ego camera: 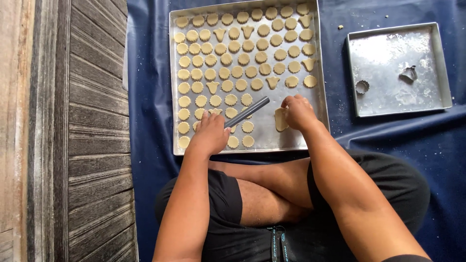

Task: Cutting circular shapes from a sheet of dough using a manual cutter and arranging them on a baking tray.

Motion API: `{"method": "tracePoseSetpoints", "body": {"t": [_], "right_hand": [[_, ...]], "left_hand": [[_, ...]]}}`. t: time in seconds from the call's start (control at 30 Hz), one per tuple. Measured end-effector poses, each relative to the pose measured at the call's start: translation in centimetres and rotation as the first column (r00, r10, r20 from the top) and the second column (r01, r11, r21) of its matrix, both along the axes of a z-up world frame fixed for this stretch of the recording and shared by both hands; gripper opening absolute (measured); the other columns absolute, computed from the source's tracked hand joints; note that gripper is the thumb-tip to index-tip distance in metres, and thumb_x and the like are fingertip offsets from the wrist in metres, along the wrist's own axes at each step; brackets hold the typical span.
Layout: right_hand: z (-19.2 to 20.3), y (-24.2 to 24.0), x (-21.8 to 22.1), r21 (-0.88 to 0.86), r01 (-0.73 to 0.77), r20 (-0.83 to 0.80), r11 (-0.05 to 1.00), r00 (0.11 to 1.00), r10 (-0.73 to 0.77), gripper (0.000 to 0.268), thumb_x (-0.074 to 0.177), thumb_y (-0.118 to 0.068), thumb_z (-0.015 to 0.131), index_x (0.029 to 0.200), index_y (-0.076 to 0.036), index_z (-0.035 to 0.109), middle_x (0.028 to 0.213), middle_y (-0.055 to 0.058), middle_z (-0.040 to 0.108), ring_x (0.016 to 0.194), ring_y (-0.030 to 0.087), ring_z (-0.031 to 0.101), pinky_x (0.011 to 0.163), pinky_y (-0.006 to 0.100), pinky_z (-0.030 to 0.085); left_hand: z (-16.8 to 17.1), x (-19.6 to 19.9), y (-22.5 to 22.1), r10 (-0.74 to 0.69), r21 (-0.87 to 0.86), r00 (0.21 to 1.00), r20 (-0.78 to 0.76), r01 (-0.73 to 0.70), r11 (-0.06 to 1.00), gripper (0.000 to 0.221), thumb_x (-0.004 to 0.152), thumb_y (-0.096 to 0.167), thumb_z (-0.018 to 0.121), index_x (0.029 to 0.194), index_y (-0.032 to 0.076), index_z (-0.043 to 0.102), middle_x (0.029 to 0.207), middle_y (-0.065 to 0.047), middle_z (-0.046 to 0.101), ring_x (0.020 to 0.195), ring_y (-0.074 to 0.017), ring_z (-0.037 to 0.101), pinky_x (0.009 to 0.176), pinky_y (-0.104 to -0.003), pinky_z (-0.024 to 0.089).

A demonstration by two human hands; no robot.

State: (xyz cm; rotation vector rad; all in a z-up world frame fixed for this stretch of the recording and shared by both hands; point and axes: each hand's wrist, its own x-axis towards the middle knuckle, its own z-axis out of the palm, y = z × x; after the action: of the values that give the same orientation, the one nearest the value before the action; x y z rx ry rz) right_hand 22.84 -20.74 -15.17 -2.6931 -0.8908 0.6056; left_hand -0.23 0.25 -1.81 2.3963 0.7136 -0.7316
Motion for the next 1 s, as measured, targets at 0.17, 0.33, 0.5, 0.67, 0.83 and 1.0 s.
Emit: {"method": "tracePoseSetpoints", "body": {"t": [0.17,0.33,0.5,0.67,0.83,1.0], "right_hand": [[3.8,0.7,-1.6,0.097,0.057,-0.118,0.994,0.992,-0.045,0.016,0.091,-0.019,0.070,0.106,-0.019,0.076,0.102,0.012,0.067,0.102,0.037,0.068,0.089,0.049,0.056],[2.7,0.5,-0.8,0.123,0.154,-0.190,0.980,0.973,-0.129,0.026,0.094,-0.021,0.069,0.118,-0.014,0.075,0.108,0.016,0.073,0.107,0.038,0.070,0.093,0.051,0.056],[5.9,-0.9,-1.5,0.335,0.207,-0.010,0.919,0.976,-0.216,0.021,0.095,-0.020,0.066,0.113,-0.014,0.074,0.101,0.015,0.072,0.102,0.038,0.069,0.090,0.051,0.056],[7.3,-1.4,-4.9,0.109,-0.115,0.136,0.987,0.986,0.100,0.043,0.082,-0.029,0.075,0.125,-0.024,0.071,0.120,0.010,0.070,0.123,0.035,0.061,0.101,0.050,0.047],[3.0,-1.9,-6.0,-0.121,-0.198,0.236,0.973,0.946,0.222,0.042,0.086,-0.029,0.075,0.126,-0.025,0.065,0.113,0.001,0.066,0.121,0.025,0.057,0.103,0.044,0.040],[0.8,-1.9,-5.7,-0.075,-0.240,0.396,0.968,0.884,0.250,0.028,0.085,-0.031,0.073,0.112,-0.024,0.067,0.098,0.001,0.062,0.103,0.026,0.062,0.090,0.043,0.046]], "left_hand": [[-0.1,0.0,0.0,-0.002,-0.004,1.000,0.006,0.002,1.000,0.049,0.103,0.034,0.042,0.137,0.000,0.050,0.162,-0.023,0.032,0.156,-0.0449,0.013,0.123,-0.061,0.019],[0.9,0.2,-0.1,-0.035,-0.001,0.998,0.061,0.035,0.999,0.042,0.103,0.031,0.045,0.131,0.002,0.056,0.140,-0.022,0.054,0.141,-0.0433,0.043,0.117,-0.060,0.033],[-2.8,2.2,-2.0,-0.123,0.079,0.982,0.142,0.112,0.991,0.034,0.099,0.030,0.054,0.122,0.006,0.060,0.116,-0.019,0.064,0.117,-0.0433,0.062,0.098,-0.059,0.049],[-6.7,5.3,-3.9,-0.309,0.226,0.919,0.245,0.256,0.940,0.029,0.098,0.029,0.060,0.118,0.009,0.064,0.107,-0.016,0.063,0.108,-0.0400,0.065,0.092,-0.055,0.052],[-8.8,6.0,-4.1,-0.400,0.281,0.863,0.310,0.318,0.905,0.031,0.099,0.030,0.057,0.124,0.013,0.062,0.106,-0.012,0.061,0.107,-0.0370,0.063,0.093,-0.051,0.049],[-9.7,6.0,-3.9,-0.388,0.306,0.859,0.334,0.290,0.907,0.031,0.097,0.032,0.060,0.121,0.014,0.062,0.104,-0.011,0.059,0.106,-0.0347,0.063,0.092,-0.049,0.048]]}}
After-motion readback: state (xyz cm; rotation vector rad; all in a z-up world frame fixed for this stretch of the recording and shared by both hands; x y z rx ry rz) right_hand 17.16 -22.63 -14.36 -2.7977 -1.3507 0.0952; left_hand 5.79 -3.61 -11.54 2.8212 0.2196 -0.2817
